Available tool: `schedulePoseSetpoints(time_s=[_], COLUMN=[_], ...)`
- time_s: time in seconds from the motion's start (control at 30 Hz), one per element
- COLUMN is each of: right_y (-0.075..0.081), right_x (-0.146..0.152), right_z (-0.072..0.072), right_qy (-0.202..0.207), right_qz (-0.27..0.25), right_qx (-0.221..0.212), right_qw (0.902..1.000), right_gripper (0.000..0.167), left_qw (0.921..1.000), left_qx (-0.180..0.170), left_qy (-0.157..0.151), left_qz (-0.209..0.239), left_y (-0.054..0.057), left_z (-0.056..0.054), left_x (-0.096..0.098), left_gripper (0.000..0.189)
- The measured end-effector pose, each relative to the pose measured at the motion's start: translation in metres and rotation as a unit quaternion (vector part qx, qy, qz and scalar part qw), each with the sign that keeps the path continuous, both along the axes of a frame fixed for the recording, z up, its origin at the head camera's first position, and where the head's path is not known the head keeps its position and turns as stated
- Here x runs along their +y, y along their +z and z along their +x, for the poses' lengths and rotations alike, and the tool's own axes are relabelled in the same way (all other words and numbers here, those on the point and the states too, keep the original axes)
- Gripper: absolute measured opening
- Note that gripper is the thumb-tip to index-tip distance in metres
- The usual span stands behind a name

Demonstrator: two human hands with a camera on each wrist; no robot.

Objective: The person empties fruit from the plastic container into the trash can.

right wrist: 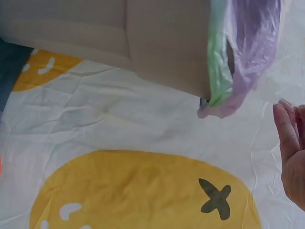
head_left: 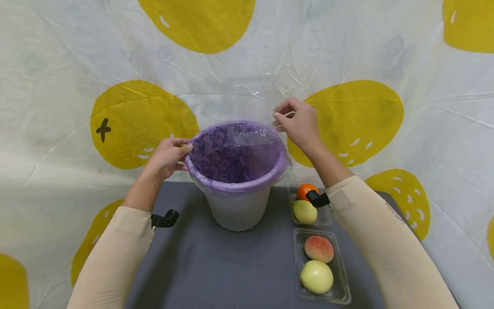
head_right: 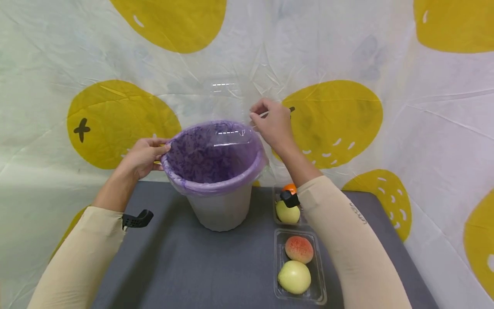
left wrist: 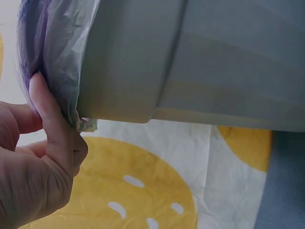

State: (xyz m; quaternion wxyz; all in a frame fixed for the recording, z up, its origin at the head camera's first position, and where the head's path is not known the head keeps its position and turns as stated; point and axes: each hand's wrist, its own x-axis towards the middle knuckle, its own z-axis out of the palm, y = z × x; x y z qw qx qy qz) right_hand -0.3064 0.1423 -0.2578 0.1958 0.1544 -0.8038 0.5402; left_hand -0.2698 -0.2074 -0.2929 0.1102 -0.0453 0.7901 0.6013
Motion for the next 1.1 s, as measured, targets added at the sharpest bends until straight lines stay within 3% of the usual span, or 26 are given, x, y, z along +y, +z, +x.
schedulePoseSetpoints(time_s=[0.4,0.63,0.9,1.1], right_y=[0.005,0.005,0.009,0.003], right_x=[0.026,0.051,0.079,0.103], right_z=[0.009,0.018,0.035,0.043], right_qy=[0.034,0.056,0.059,0.048], right_qz=[-0.078,-0.148,-0.169,-0.172], right_qx=[-0.041,-0.053,-0.061,-0.067], right_qw=[0.9955,0.9859,0.9819,0.9817], right_gripper=[0.012,0.009,0.015,0.02], left_qw=[1.0,1.0,1.0,1.0], left_qx=[0.001,0.001,0.001,0.002], left_qy=[0.0,-0.001,0.0,-0.001], left_qz=[-0.008,-0.001,0.005,0.006], left_y=[0.001,0.002,0.003,0.003], left_z=[0.0,-0.003,-0.002,-0.002], left_x=[0.0,0.003,0.004,0.002], left_gripper=[0.051,0.051,0.052,0.052])
